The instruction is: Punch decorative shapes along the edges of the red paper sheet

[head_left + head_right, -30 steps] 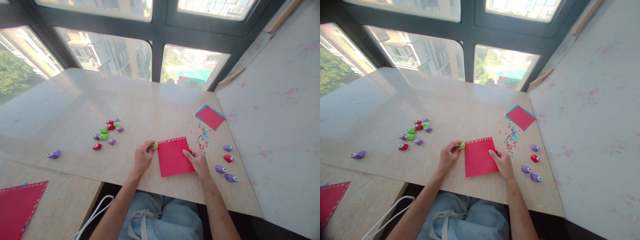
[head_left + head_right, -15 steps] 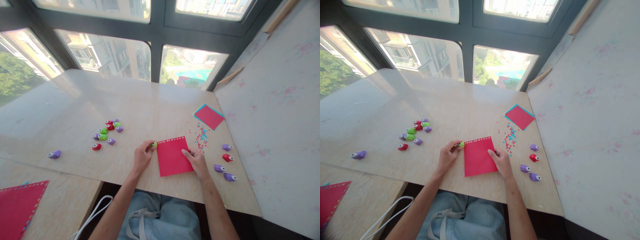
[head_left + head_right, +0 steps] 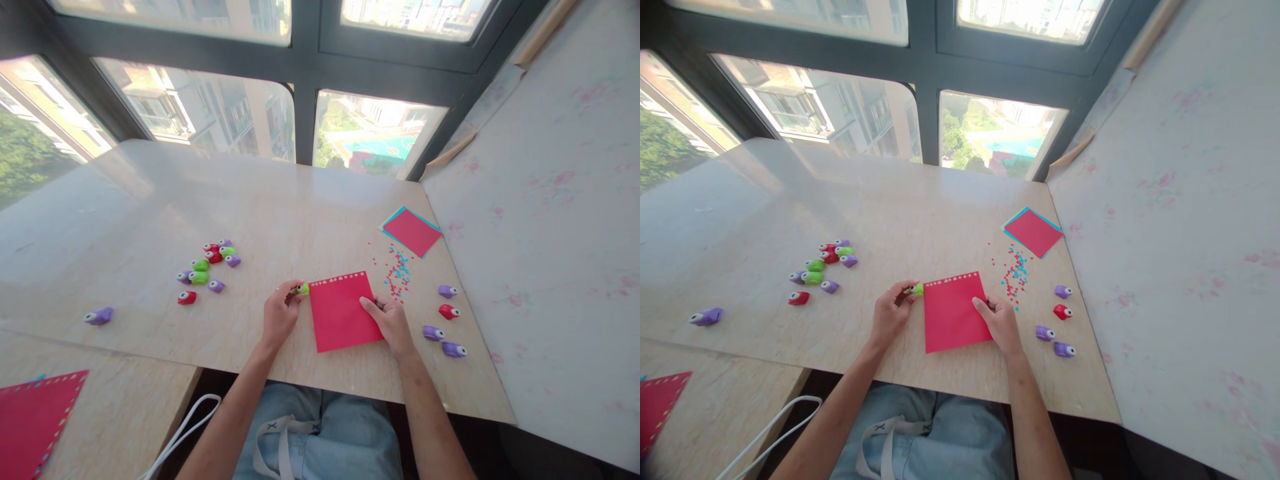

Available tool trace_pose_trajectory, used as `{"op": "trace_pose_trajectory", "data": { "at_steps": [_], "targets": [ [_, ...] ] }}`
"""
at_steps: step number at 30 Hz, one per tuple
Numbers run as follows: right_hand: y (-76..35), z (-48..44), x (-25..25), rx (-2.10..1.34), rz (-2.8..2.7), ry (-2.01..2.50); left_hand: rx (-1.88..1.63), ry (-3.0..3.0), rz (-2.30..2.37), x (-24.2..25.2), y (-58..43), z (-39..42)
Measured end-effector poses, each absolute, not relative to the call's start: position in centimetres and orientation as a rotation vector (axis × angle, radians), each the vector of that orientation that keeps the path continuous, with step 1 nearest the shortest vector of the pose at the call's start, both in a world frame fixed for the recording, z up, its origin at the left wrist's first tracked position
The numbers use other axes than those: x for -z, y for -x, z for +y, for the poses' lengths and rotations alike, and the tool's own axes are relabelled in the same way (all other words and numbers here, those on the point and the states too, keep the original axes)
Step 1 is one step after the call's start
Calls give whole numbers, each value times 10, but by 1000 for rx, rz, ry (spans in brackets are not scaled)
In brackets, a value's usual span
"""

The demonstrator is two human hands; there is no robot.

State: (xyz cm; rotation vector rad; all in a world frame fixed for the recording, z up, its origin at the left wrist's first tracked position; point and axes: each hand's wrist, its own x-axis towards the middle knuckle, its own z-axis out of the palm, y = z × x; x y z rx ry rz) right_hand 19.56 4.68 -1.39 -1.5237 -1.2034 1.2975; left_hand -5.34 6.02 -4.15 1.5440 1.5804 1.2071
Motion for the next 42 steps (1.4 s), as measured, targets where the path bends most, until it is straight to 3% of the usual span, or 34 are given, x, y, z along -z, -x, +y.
{"op": "trace_pose_trajectory", "data": {
  "at_steps": [42],
  "targets": [
    [-188,51,19,-1220,-1270,1585,-1236,-1613,1515,42,53,62]
  ]
}}
